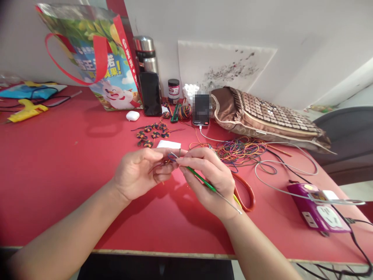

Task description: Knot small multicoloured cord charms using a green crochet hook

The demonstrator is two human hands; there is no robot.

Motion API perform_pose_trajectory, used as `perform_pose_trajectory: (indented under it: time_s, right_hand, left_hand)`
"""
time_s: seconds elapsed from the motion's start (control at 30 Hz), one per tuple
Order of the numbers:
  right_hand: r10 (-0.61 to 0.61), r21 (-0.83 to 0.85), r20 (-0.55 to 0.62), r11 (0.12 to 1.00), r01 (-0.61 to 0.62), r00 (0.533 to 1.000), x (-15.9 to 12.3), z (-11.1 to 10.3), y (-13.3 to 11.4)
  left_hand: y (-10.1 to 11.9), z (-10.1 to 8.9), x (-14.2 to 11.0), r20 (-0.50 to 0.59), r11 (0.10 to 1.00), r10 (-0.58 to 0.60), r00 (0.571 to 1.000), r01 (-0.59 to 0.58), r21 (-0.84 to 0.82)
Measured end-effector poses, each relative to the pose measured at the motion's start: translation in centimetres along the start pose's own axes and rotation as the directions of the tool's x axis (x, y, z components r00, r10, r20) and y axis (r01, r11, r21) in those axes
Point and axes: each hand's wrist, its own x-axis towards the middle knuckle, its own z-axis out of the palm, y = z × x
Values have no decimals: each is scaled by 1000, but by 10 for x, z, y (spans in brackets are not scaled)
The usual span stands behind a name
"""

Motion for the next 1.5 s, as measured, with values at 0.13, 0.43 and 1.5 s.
perform_pose_trajectory:
  time_s: [0.13,0.43,1.5]
  right_hand:
    - [-33,-29,26,999,34,999,-1,1,1]
    - [100,173,-40,981,-92,994,-5,1,4]
    - [250,327,-37,918,-225,967,-4,-5,11]
  left_hand:
    - [-2,3,0,-47,993,58,997,-53,102]
    - [-7,7,-1,-108,953,262,959,-239,186]
    - [-9,3,-3,-46,605,577,816,-389,695]
